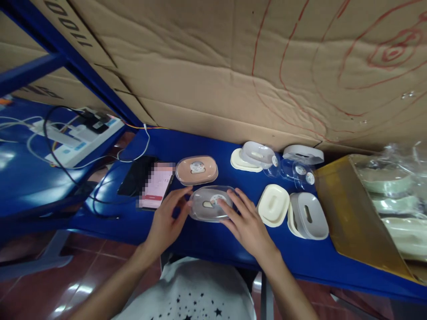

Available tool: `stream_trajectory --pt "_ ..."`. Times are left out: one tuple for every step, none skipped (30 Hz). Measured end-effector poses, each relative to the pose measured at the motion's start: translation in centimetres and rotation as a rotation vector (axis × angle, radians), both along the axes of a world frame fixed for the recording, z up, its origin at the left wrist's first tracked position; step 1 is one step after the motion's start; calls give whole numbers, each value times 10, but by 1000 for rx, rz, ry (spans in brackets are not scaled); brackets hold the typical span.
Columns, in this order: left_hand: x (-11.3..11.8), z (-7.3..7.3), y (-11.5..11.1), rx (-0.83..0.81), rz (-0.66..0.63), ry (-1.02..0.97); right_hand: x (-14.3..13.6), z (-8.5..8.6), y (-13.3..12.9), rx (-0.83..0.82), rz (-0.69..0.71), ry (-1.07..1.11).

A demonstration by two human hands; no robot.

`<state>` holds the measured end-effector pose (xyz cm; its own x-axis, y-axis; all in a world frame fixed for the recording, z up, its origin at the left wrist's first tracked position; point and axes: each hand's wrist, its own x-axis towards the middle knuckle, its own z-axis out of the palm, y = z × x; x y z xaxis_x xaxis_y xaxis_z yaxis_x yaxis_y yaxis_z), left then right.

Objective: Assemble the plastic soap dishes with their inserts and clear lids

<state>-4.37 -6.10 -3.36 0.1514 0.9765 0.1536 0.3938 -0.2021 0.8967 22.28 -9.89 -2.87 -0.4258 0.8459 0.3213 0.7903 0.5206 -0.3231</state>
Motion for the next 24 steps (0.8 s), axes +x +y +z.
stream_trajectory --pt "1 -5 -1 113 22 100 -3 0 0 -11 -22 -15" --pt "2 -9 -1 188 15 167 -7 -1 -1 -20 -42 -27" --pt "1 -12 -2 228 -7 206 -10 0 -2 -28 -60 -36" --pt "0 -15 -3 242 -25 224 -13 1 -4 -36 -74 -42" --pt "-2 -16 -4 239 -42 233 -16 2 -6 -43 -86 -48" --pt "-5 -17 -5 227 -64 239 -18 3 -8 -48 -93 -55" --pt "-9 -17 -5 212 -105 242 -21 5 -11 -51 -95 -64" --pt "-13 -18 -6 193 -166 244 -23 6 -14 -52 -91 -75" --pt "-17 -18 -6 173 -235 246 -26 7 -17 -51 -80 -88" --pt "-21 -19 -7 153 -302 250 -28 7 -19 -49 -65 -103" --pt "-24 -20 -8 136 -357 258 -31 7 -22 -46 -50 -115" --pt "-27 -21 -9 121 -393 270 -33 6 -24 -40 -33 -122" --pt "-29 -23 -11 111 -410 287 -34 4 -26 -30 -17 -123" --pt "-30 -25 -12 107 -414 303 -35 2 -28 -19 -2 -121" --pt "-32 -27 -14 113 -413 317 -36 -1 -30 -5 14 -119" --pt "-33 -29 -15 128 -418 326 -35 -4 -32 10 29 -117" --pt "-34 -31 -17 153 -429 332 -35 -6 -33 25 43 -117" --pt "-34 -32 -18 182 -444 336 -34 -9 -35 38 52 -120" --pt "-35 -32 -18 215 -462 342 -33 -12 -36 48 54 -124" --pt "-36 -32 -19 246 -481 350 -32 -14 -38 56 53 -129" --pt "-36 -33 -19 275 -498 360 -32 -16 -40 61 50 -133" --pt "-36 -32 -19 299 -506 370 -31 -18 -41 65 46 -138" --pt "-37 -32 -18 319 -509 378 -31 -20 -43 69 41 -141" --pt "-37 -32 -17 336 -509 384 -31 -22 -44 77 35 -140"
